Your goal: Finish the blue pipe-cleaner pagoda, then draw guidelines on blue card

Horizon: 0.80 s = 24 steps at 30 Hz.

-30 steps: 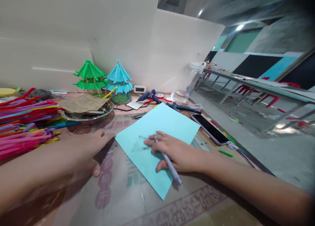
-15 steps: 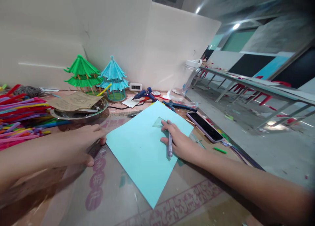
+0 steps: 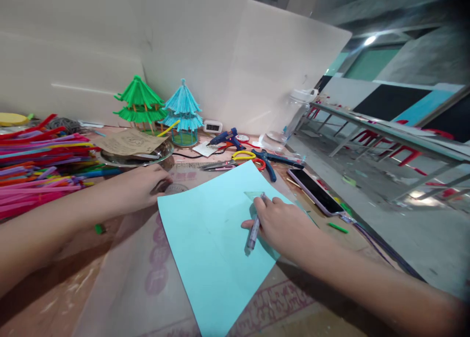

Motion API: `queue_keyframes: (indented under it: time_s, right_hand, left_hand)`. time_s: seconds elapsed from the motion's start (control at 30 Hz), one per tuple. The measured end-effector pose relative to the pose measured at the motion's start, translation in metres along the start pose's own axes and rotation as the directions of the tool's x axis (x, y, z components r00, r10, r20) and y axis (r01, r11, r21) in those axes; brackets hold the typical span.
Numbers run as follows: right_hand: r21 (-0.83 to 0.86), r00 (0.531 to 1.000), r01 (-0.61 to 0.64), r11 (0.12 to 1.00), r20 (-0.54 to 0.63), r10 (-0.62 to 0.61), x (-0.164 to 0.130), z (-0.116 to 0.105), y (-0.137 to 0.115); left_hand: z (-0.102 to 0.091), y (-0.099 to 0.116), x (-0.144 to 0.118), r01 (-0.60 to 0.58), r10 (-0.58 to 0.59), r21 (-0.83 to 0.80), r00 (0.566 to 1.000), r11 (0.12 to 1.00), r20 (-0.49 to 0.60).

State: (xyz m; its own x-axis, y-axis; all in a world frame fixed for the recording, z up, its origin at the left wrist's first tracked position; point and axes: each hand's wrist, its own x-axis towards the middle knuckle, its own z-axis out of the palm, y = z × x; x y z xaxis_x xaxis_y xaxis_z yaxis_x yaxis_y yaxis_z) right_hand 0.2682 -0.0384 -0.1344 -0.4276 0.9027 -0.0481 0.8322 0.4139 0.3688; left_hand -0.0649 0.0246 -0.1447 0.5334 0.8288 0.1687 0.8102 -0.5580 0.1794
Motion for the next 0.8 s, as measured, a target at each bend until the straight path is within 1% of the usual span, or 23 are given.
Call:
queue_keyframes:
  time_s: [0.07,0.13,0.17,0.2,0.23,0.27,0.3,0.33,0.37,0.4,0.43,0.47,0.53,0.6,0.7,0.73,0.8]
  right_hand:
    - [0.037,1.0,-0.029,0.999,-0.009,0.03,0.003,-0.001,-0.002]
    - [0.072,0.999,-0.022,0.997,-0.036,0.025,0.005,-0.004,-0.001]
    - [0.094,0.998,0.017,0.995,-0.06,-0.012,0.006,-0.005,0.0]
    - [0.136,0.992,0.098,0.986,-0.095,-0.085,0.008,-0.006,0.001]
    - [0.2,0.972,0.213,0.956,-0.143,-0.187,0.01,-0.007,0.003]
    - [0.281,0.933,0.347,0.895,-0.202,-0.298,0.012,-0.007,0.004]
    - [0.361,0.88,0.471,0.805,-0.261,-0.398,0.015,-0.006,0.005]
    - [0.431,0.826,0.563,0.705,-0.308,-0.472,0.018,-0.004,0.005]
    - [0.486,0.792,0.61,0.626,-0.334,-0.512,0.021,-0.001,0.004]
    - [0.527,0.786,0.614,0.588,-0.331,-0.523,0.023,0.002,0.001]
    - [0.559,0.803,0.588,0.585,-0.314,-0.507,0.024,0.006,-0.002]
    - [0.585,0.831,0.547,0.599,-0.29,-0.475,0.025,0.009,-0.006]
    - [0.622,0.891,0.446,0.644,-0.246,-0.381,0.025,0.013,-0.014]
    - [0.632,0.937,0.347,0.693,-0.193,-0.292,0.023,0.014,-0.022]
    - [0.593,0.973,0.23,0.771,-0.115,-0.202,0.02,0.011,-0.027]
    - [0.576,0.978,0.206,0.791,-0.1,-0.182,0.02,0.01,-0.028]
    - [0.555,0.983,0.185,0.811,-0.094,-0.16,0.019,0.01,-0.028]
  left_hand:
    - [0.002,0.0,0.005,-0.021,0.021,-0.008,0.996,1.0,0.084]
    - [0.004,0.002,0.008,-0.066,0.07,-0.034,0.99,0.997,0.122]
    - [0.005,0.005,0.009,-0.096,0.103,-0.053,0.986,0.994,0.128]
    - [0.005,0.007,0.009,-0.131,0.14,-0.08,0.982,0.988,0.125]
    - [0.006,0.01,0.01,-0.164,0.176,-0.112,0.978,0.98,0.109]
    - [0.005,0.013,0.01,-0.194,0.208,-0.149,0.975,0.97,0.083]
    - [0.005,0.016,0.012,-0.225,0.239,-0.187,0.97,0.956,0.052]
    - [0.004,0.018,0.013,-0.254,0.268,-0.225,0.963,0.941,0.033]
    - [0.004,0.019,0.014,-0.277,0.293,-0.257,0.956,0.926,0.028]
    - [0.003,0.018,0.015,-0.284,0.302,-0.271,0.953,0.92,0.027]
    - [0.003,0.017,0.016,-0.271,0.289,-0.261,0.957,0.927,0.032]
    - [0.003,0.016,0.016,-0.245,0.26,-0.226,0.965,0.943,0.038]
    - [0.004,0.013,0.014,-0.16,0.164,-0.109,0.986,0.981,0.032]
    - [0.006,0.012,0.012,-0.088,0.088,-0.001,0.996,0.996,0.019]
    - [0.01,0.012,0.009,-0.02,0.018,0.061,0.999,0.998,0.029]
    - [0.012,0.011,0.009,0.0,-0.002,0.051,0.999,0.999,0.038]
    - [0.015,0.008,0.009,0.048,-0.046,-0.031,0.996,0.998,0.073]
